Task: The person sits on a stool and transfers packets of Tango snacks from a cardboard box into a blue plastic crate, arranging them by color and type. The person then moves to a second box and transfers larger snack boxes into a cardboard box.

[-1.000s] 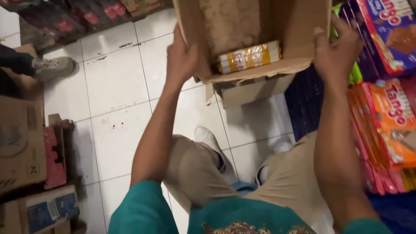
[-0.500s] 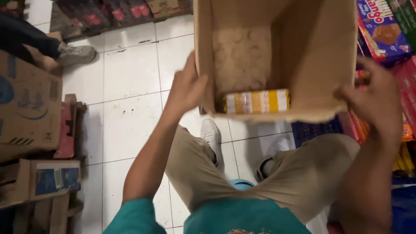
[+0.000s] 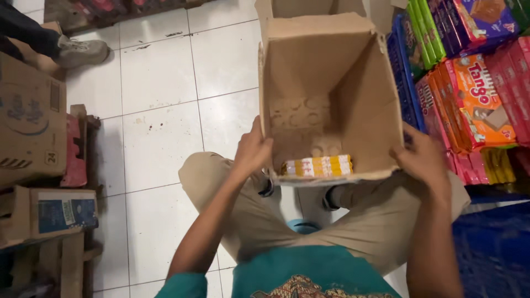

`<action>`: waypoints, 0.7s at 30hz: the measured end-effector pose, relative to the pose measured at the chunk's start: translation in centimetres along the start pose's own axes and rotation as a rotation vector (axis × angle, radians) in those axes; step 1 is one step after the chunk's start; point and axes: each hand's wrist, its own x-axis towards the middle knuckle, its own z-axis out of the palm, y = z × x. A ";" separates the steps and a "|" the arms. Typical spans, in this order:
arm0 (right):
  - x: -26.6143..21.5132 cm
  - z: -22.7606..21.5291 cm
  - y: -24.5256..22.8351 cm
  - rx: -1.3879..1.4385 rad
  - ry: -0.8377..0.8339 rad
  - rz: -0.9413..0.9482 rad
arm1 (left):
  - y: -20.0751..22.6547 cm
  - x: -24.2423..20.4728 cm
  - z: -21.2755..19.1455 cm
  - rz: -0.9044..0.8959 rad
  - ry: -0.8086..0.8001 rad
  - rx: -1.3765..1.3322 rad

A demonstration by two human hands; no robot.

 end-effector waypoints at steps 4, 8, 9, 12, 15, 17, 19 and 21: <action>7.2 3.8 5.5 -0.067 0.036 -0.227 | 1.3 3.0 1.0 -0.093 -0.003 -0.069; 13.8 6.4 6.8 -0.123 0.061 -0.183 | 0.8 6.3 2.4 0.005 0.050 -0.054; 15.8 6.9 6.4 -0.120 0.091 -0.154 | 1.8 6.8 2.1 -0.005 0.058 -0.087; 18.6 7.6 5.3 -0.112 0.142 -0.131 | 0.1 12.5 4.4 0.002 0.099 -0.045; 21.3 10.5 6.1 -0.016 0.130 -0.011 | -0.3 17.1 6.2 0.046 0.086 -0.117; 22.6 12.0 6.2 0.035 0.152 0.026 | -0.5 18.8 7.1 0.037 0.087 -0.136; 23.2 13.9 7.3 0.089 0.156 0.084 | -1.8 19.8 8.4 0.008 0.070 -0.144; 24.5 15.2 8.4 0.075 0.128 0.073 | -3.3 21.0 9.5 -0.038 0.048 -0.197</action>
